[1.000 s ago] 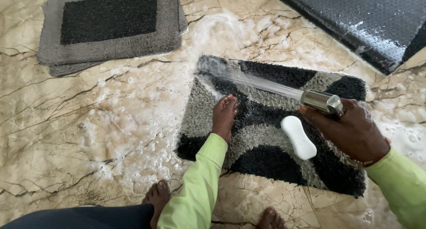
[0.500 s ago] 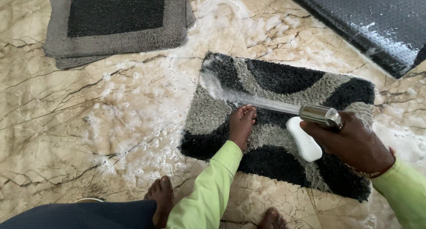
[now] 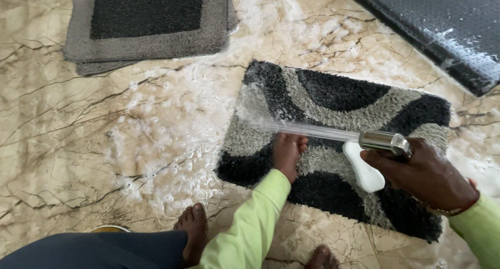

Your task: The person applies blue soap to a rug and scrubs the surface by hand and with a small brush. They then use a handheld water sprayer to rinse the soap from the rug on a tiled floor.

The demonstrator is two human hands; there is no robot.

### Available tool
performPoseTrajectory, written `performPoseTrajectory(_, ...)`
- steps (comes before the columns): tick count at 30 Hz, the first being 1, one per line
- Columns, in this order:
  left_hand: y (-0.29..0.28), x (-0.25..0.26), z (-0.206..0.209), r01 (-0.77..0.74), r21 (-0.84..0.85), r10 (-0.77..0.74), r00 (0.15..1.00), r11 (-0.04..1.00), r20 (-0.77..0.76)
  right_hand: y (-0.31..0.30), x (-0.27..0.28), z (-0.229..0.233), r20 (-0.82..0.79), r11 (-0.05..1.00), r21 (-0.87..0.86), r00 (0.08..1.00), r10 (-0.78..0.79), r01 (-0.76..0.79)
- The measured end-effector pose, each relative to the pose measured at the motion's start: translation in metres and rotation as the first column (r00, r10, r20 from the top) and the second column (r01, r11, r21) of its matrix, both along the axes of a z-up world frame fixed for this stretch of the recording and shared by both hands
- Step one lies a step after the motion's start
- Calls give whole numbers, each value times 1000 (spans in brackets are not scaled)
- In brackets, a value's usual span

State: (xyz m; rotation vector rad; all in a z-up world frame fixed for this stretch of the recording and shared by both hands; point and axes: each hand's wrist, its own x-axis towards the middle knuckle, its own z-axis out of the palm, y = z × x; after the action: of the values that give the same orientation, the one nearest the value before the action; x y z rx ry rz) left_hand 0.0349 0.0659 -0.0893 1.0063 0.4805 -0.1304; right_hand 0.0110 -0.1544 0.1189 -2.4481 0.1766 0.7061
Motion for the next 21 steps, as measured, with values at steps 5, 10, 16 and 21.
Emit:
performPoseTrajectory(5,-28,-21,7,126,65,-119,988,990,-104,-4,3,-5,-49,999,-22,998,-47,46)
performPoseTrajectory(10,-36,-23,-7,165,48,-165,986,985,-14,-15,-1,-13,10,999,41,1000,21,-21)
performPoseTrajectory(16,-38,-23,-2,207,98,-206,978,974,-20,-21,5,-2,118,996,-74,993,-32,41)
performPoseTrajectory(21,-37,-21,1,196,130,-196,981,972,-18,-26,4,-8,146,995,-57,987,-71,80)
